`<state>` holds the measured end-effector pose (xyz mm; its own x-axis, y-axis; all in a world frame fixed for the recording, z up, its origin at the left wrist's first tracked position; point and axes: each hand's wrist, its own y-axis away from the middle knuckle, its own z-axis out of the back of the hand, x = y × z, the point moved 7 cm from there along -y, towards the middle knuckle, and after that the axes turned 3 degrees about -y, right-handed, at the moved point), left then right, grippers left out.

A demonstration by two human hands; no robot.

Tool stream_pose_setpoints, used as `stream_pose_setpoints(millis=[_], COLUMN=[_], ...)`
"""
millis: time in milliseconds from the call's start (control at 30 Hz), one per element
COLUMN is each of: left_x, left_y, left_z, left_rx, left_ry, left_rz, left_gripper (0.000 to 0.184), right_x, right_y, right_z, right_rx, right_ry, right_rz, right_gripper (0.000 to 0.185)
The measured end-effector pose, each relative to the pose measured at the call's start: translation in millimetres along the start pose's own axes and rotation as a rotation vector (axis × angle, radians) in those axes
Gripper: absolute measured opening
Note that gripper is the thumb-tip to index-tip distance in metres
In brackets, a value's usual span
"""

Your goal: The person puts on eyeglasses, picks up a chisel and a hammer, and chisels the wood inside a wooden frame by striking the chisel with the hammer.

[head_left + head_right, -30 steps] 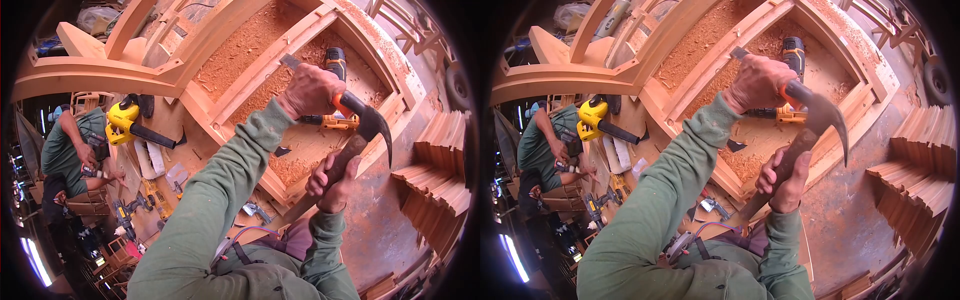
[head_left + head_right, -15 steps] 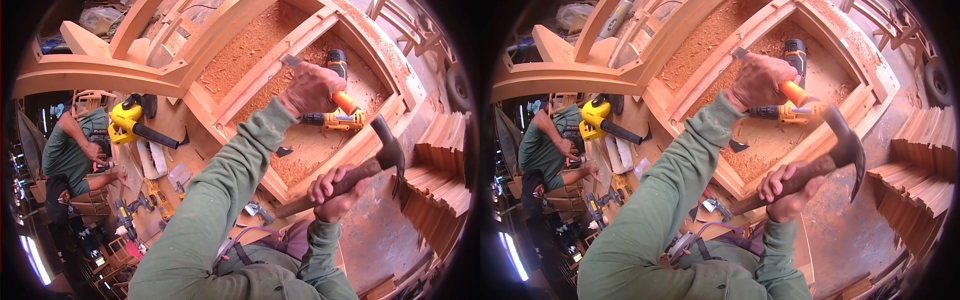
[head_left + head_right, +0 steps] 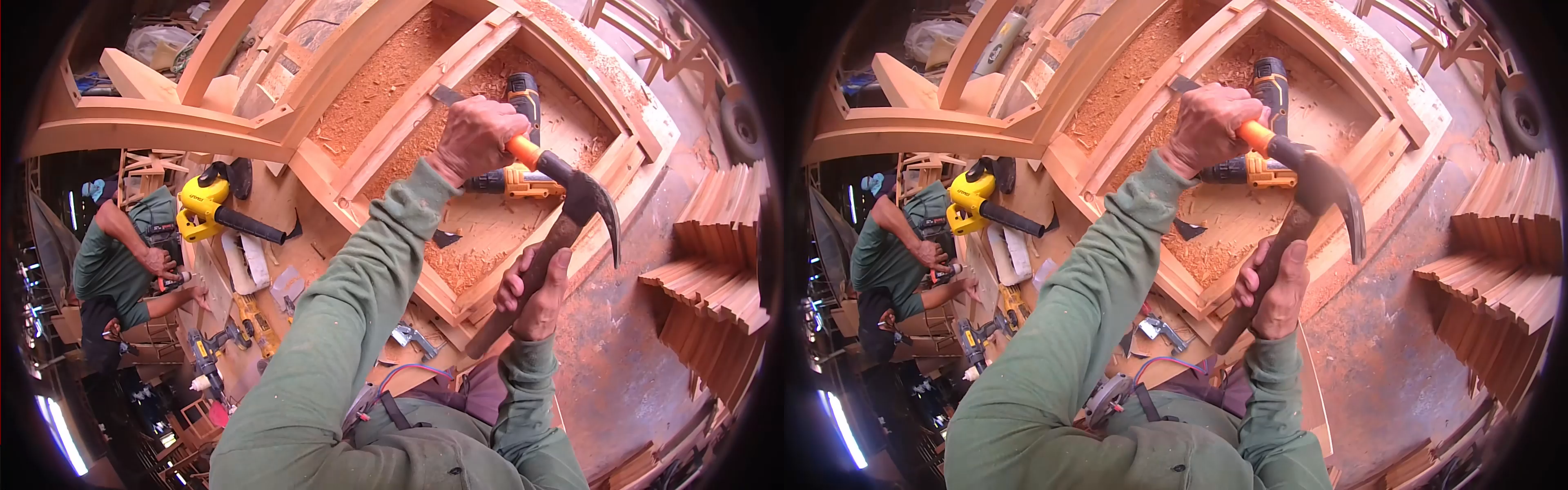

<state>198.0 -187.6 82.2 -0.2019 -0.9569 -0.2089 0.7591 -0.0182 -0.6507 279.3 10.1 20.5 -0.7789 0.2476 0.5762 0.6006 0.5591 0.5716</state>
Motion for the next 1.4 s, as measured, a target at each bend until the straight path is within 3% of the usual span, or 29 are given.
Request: stream_pose_setpoints(millis=[100,200,300,633,867,1033,1133,1300,1400], left_x=[-17.6,-28.8,-26.6,-10.6,-13.4,-8.5,-8.3,-6.9,-5.8], left_y=[9.8,19.5,13.8,19.5,19.8,19.8,23.0,22.9,22.0], left_z=[21.1,22.7,10.2,2.1,8.9,2.2,0.2,-2.4,1.5], left_rx=[-0.045,0.137,0.201,0.239,0.198,0.201,0.221,0.238,0.229], left_ry=[-0.127,-0.034,0.026,0.070,0.174,0.153,0.132,0.097,0.105], left_rz=[0.056,0.065,0.016,0.048,-0.009,0.002,0.002,-0.012,0.008], left_gripper=[0.031,0.015,0.017,0.020,0.016,0.017,0.017,0.017,0.016], right_x=[-4.8,-12.7,-15.0,-16.0,-2.8,-20.1,-34.6,-16.9,-41.0], right_y=[12.3,21.6,26.8,27.8,29.8,23.4,13.8,24.5,18.3], right_z=[15.3,21.8,22.4,17.9,-0.6,-15.9,-18.9,-8.4,-7.1], right_rx=[0.010,0.059,0.055,0.067,0.107,0.082,0.029,0.066,0.086], right_ry=[-0.038,-0.113,-0.069,-0.090,-0.370,-0.438,-0.238,-0.364,-0.357], right_rz=[-0.013,-0.037,-0.053,-0.038,0.243,0.220,0.039,0.241,0.158], right_gripper=[0.069,0.070,0.071,0.073,0.068,0.067,0.069,0.072,0.071])
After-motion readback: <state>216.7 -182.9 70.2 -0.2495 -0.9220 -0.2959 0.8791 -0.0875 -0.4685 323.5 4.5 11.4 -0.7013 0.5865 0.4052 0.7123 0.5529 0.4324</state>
